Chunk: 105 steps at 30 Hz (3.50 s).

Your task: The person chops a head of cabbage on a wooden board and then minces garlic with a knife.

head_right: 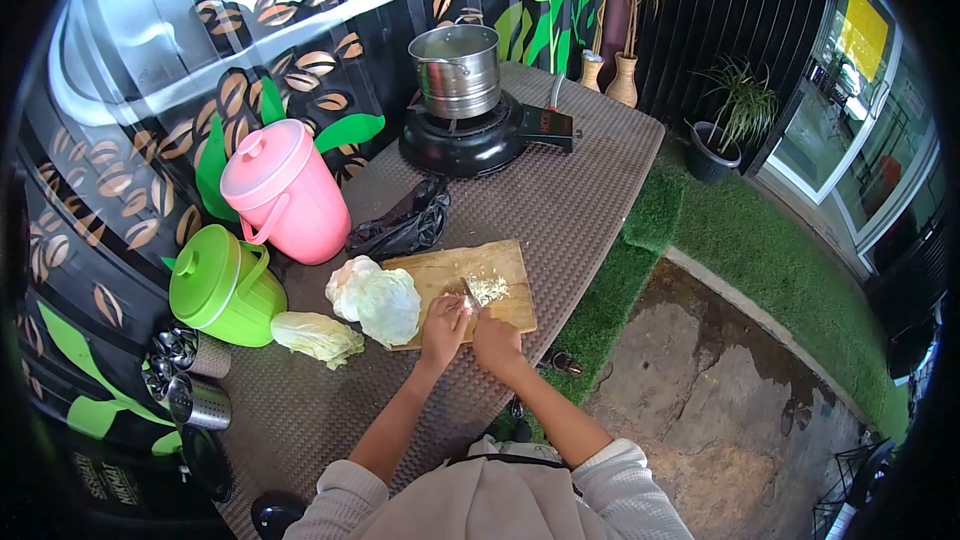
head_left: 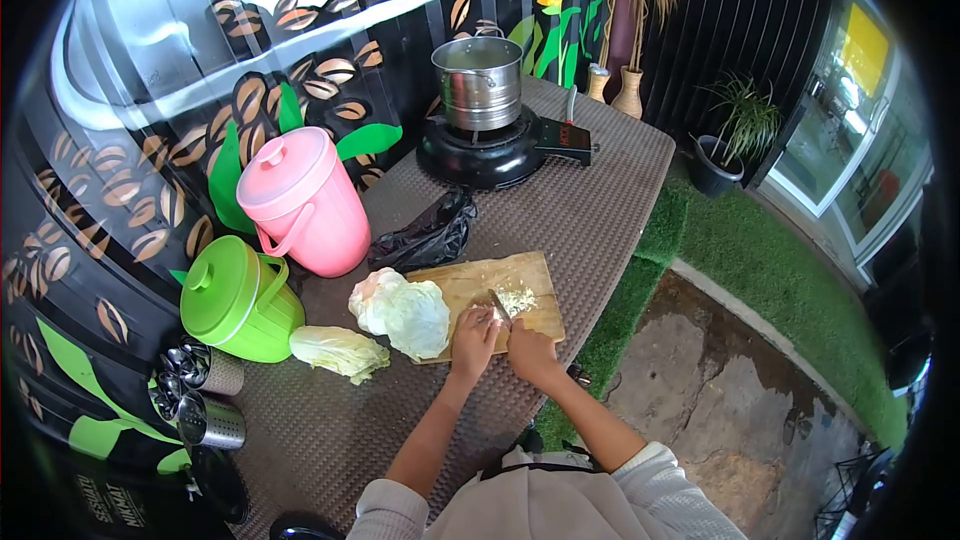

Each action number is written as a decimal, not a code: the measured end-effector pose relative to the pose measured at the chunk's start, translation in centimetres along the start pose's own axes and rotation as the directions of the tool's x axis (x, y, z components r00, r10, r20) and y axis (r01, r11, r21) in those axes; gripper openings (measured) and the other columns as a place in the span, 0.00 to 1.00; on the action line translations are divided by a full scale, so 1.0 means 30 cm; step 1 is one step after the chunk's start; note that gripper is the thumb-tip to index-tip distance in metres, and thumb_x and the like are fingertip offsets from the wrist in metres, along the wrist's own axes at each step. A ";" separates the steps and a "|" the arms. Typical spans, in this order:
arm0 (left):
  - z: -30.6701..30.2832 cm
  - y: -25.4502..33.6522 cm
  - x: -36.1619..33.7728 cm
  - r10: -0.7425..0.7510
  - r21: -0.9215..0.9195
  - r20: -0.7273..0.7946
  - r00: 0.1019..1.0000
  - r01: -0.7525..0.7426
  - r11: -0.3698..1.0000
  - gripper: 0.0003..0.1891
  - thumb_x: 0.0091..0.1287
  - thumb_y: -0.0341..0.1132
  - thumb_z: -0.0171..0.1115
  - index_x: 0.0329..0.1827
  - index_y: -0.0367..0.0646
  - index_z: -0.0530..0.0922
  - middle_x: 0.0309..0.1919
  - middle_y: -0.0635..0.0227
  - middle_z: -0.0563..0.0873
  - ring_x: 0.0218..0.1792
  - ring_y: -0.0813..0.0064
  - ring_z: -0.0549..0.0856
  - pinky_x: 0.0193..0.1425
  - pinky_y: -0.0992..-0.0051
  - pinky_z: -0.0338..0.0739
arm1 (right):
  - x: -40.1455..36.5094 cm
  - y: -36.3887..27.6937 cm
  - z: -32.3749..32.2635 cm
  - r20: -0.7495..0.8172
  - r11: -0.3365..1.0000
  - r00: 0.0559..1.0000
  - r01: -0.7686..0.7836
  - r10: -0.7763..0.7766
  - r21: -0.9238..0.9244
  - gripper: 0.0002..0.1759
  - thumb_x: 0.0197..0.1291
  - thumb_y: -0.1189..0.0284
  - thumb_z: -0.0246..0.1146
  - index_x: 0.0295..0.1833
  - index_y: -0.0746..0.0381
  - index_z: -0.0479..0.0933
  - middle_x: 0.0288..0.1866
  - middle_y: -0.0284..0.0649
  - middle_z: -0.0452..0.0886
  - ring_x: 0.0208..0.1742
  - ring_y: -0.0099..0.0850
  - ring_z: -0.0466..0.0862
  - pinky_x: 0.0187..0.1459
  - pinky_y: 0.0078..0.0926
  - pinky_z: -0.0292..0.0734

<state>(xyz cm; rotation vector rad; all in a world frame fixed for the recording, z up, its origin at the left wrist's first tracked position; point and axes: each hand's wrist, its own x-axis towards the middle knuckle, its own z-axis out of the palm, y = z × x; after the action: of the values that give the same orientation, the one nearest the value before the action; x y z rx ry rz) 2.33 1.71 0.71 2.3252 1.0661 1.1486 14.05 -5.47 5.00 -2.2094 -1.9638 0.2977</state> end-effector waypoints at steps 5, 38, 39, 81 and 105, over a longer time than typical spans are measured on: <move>0.027 -0.045 -0.004 -0.021 -0.051 0.010 1.000 0.021 0.998 0.09 0.64 0.28 0.63 0.44 0.34 0.85 0.43 0.57 0.85 0.52 0.57 0.80 0.58 0.64 0.76 | -0.048 -0.051 0.171 -0.133 0.988 0.980 -0.152 0.148 -0.024 0.13 0.61 0.74 0.56 0.49 0.68 0.66 0.30 0.48 0.85 0.32 0.42 0.88 0.31 0.36 0.83; 0.031 -0.059 0.013 -0.133 -0.144 -0.049 0.990 0.125 0.982 0.09 0.56 0.20 0.65 0.38 0.37 0.87 0.39 0.58 0.89 0.50 0.59 0.84 0.56 0.66 0.78 | 0.008 -0.064 -0.017 0.027 0.992 0.992 -0.121 0.120 0.046 0.13 0.62 0.73 0.55 0.50 0.68 0.68 0.32 0.53 0.85 0.34 0.46 0.88 0.34 0.39 0.84; 0.034 -0.063 0.006 -0.136 -0.142 -0.050 0.989 0.128 0.982 0.09 0.56 0.20 0.65 0.38 0.37 0.87 0.39 0.58 0.89 0.50 0.59 0.84 0.56 0.66 0.78 | -0.003 -0.070 -0.035 0.073 0.988 0.989 -0.137 0.131 0.075 0.13 0.62 0.73 0.55 0.51 0.67 0.68 0.33 0.54 0.85 0.35 0.48 0.88 0.36 0.40 0.84; 0.003 -0.056 0.005 -0.162 -0.256 -0.037 0.986 0.147 0.955 0.07 0.58 0.23 0.68 0.40 0.36 0.87 0.40 0.57 0.89 0.48 0.61 0.85 0.69 0.62 0.71 | -0.001 -0.063 0.046 -0.009 0.992 0.993 -0.115 0.115 -0.047 0.11 0.65 0.71 0.54 0.48 0.66 0.68 0.29 0.45 0.86 0.30 0.39 0.89 0.28 0.34 0.83; 0.003 -0.055 -0.011 -0.136 -0.239 -0.024 0.990 0.127 0.963 0.09 0.58 0.25 0.68 0.41 0.35 0.86 0.43 0.56 0.88 0.52 0.60 0.84 0.66 0.64 0.73 | 0.037 -0.021 0.056 -0.080 0.994 0.996 0.042 -0.049 -0.098 0.09 0.62 0.73 0.56 0.44 0.67 0.70 0.27 0.46 0.84 0.29 0.40 0.88 0.30 0.34 0.84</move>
<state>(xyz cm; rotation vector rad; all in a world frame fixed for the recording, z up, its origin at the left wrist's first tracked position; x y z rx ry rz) 1.49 2.55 -0.49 2.0256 1.0186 1.2041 13.13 -4.31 3.52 -2.1923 -2.0213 0.1068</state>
